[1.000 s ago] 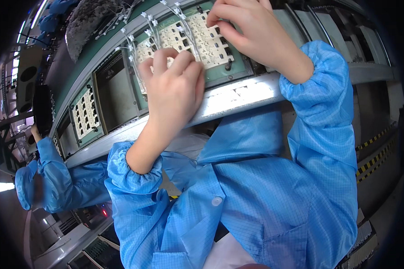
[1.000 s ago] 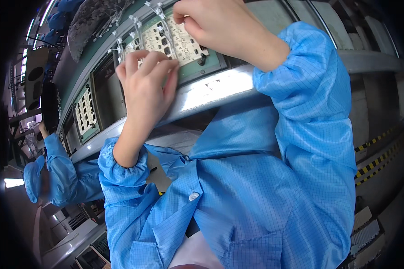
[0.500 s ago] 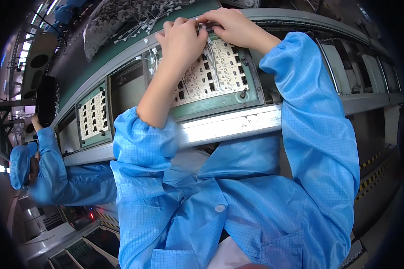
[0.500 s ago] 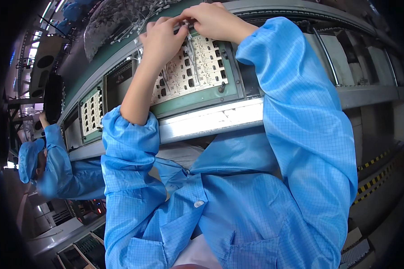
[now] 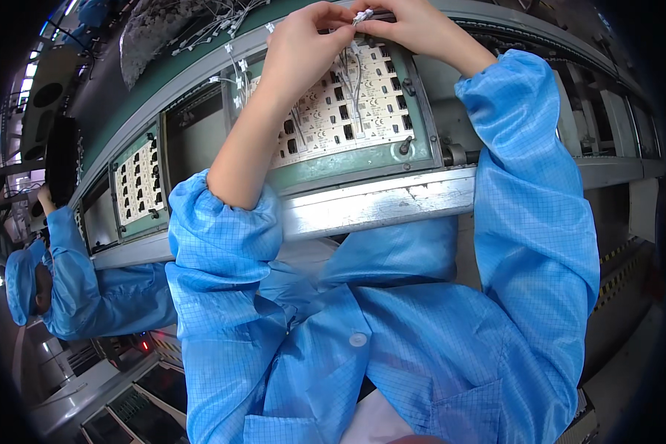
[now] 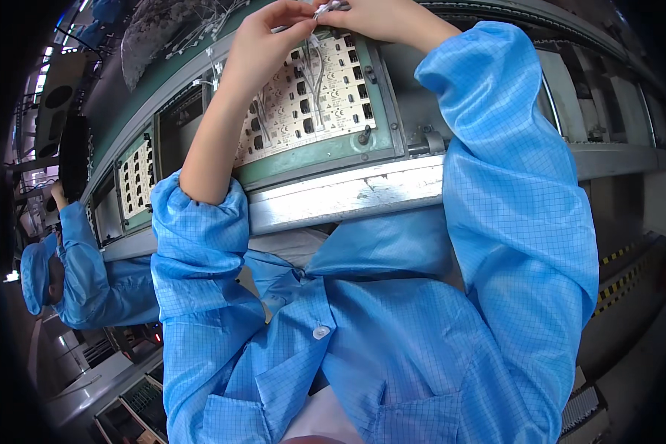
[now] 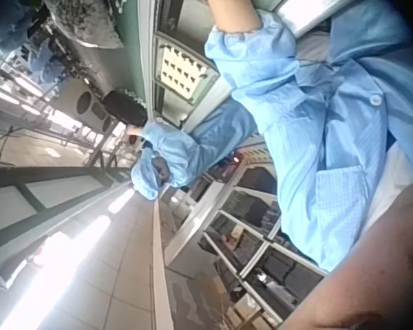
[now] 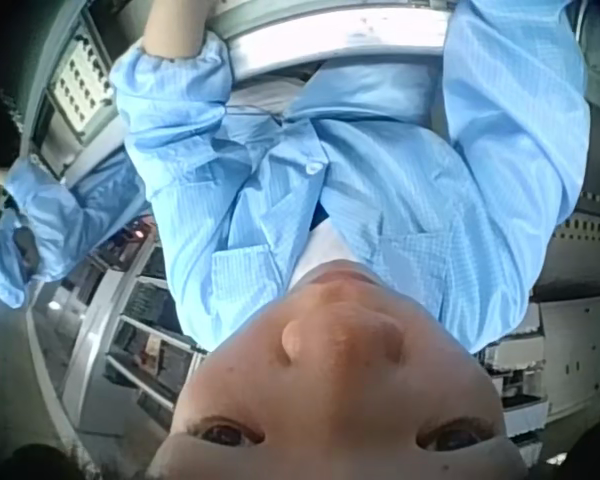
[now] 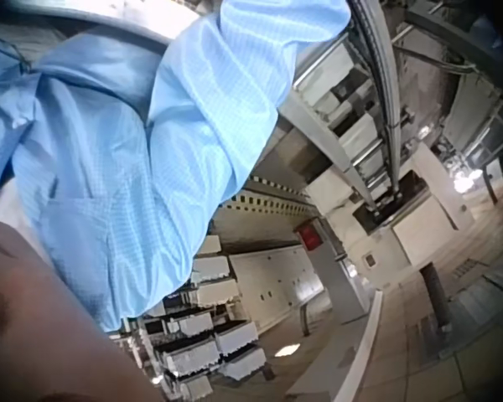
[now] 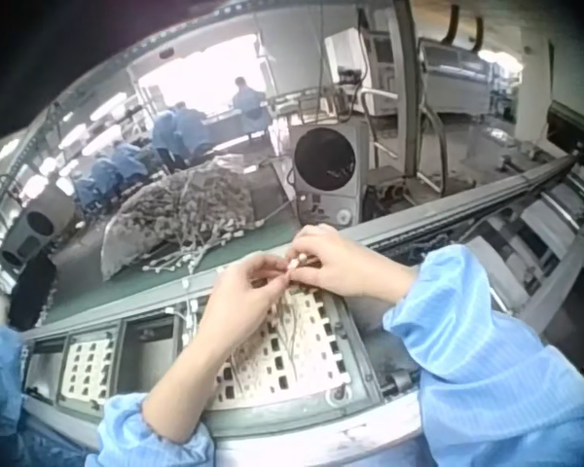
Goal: Manually inserting components and wiring a circuit board on an electronics assembly line.
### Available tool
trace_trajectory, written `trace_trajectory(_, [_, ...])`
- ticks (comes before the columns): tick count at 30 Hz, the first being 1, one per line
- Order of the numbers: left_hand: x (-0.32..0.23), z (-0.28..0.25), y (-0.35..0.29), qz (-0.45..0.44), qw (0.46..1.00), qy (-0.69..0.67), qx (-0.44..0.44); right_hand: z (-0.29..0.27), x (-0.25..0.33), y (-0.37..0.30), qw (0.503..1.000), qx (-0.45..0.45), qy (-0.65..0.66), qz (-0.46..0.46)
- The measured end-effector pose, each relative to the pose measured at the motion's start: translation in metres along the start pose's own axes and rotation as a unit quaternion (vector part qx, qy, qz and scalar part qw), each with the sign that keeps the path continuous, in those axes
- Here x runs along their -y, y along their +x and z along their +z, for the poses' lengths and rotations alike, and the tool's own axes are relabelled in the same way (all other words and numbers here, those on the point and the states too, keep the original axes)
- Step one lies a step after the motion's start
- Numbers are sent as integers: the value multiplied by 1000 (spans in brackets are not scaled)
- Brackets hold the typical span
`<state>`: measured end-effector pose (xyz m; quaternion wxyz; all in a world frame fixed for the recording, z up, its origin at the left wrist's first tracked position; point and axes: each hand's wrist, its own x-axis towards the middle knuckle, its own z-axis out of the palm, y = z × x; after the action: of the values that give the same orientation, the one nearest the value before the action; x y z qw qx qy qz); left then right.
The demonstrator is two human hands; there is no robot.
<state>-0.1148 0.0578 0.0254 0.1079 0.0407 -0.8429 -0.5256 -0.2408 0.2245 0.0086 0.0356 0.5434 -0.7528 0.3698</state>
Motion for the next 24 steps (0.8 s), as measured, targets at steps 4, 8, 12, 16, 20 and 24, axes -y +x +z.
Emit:
trace_trajectory(4, [8, -6, 1, 5, 1000, 4, 26, -5, -3, 3, 999, 30, -7, 13])
trace_trajectory(8, [-6, 0, -3, -21, 1000, 13, 1, 0, -12, -2, 998, -4, -58, -6])
trace_trajectory(12, [-22, 4, -4, -59, 993, 85, -62, -12, 4, -2, 999, -15, 37, -21])
trace_trajectory(16, [-6, 0, -3, -16, 981, 177, -74, -13, 5, -2, 997, 66, -32, 38])
trace_trajectory(20, [-6, 4, -6, 127, 915, 379, -62, -14, 6, -6, 993, 78, -83, 25])
trace_trajectory(24, [-19, 3, -12, 137, 900, 413, -33, -24, 16, -4, 995, 62, -56, 49])
